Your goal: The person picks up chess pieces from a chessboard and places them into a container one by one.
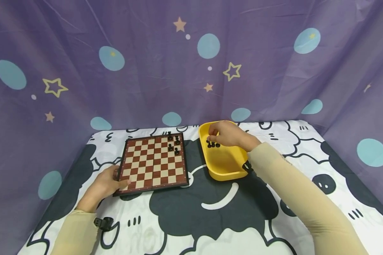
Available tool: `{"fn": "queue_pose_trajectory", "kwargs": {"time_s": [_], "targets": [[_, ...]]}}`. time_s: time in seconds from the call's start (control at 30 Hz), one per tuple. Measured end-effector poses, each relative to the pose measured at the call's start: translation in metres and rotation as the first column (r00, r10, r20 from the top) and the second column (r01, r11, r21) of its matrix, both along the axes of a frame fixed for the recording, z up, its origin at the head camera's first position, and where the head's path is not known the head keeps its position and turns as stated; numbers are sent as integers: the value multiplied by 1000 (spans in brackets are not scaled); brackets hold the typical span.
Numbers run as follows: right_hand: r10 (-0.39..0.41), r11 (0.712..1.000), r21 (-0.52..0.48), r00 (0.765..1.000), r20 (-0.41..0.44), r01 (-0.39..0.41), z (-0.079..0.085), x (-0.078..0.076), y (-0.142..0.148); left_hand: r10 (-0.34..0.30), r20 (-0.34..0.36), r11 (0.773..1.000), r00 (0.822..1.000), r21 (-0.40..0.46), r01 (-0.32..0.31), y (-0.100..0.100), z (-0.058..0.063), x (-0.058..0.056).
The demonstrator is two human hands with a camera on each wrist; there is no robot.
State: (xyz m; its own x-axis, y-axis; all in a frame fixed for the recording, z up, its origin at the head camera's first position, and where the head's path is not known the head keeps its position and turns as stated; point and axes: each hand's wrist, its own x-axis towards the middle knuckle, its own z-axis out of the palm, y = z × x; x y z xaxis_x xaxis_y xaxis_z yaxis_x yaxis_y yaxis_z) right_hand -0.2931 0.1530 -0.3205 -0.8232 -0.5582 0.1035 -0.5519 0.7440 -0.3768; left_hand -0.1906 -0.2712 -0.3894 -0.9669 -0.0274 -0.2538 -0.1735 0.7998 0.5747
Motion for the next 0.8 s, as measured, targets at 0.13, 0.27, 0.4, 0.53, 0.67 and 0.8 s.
{"fn": "queue_pose_trajectory", "kwargs": {"time_s": [0.13, 0.27, 0.4, 0.53, 0.67, 0.8], "targets": [[10, 1000, -8, 1000, 2, -10, 2, 7, -6, -2, 1, 1000, 1000, 2, 2, -1, 0, 0], [21, 1000, -3, 999, 32, -21, 4, 15, -14, -3, 1, 1000, 1000, -3, 3, -1, 1, 1], [43, 999, -6, 998, 54, -42, 4, 20, -25, -2, 5, 1000, 1000, 2, 2, -1, 1, 1], [78, 997, -28, 996, 42, -77, 3, 23, -37, 2, 6, 1000, 1000, 2, -2, 0, 0, 1], [100, 994, -39, 994, 44, -98, 0, 24, -49, 2, 8, 1000, 1000, -4, -2, 0, 1, 1], [112, 993, -52, 991, 77, -108, -3, 24, -62, 5, 10, 1000, 1000, -11, -5, 0, 1, 0]]}}
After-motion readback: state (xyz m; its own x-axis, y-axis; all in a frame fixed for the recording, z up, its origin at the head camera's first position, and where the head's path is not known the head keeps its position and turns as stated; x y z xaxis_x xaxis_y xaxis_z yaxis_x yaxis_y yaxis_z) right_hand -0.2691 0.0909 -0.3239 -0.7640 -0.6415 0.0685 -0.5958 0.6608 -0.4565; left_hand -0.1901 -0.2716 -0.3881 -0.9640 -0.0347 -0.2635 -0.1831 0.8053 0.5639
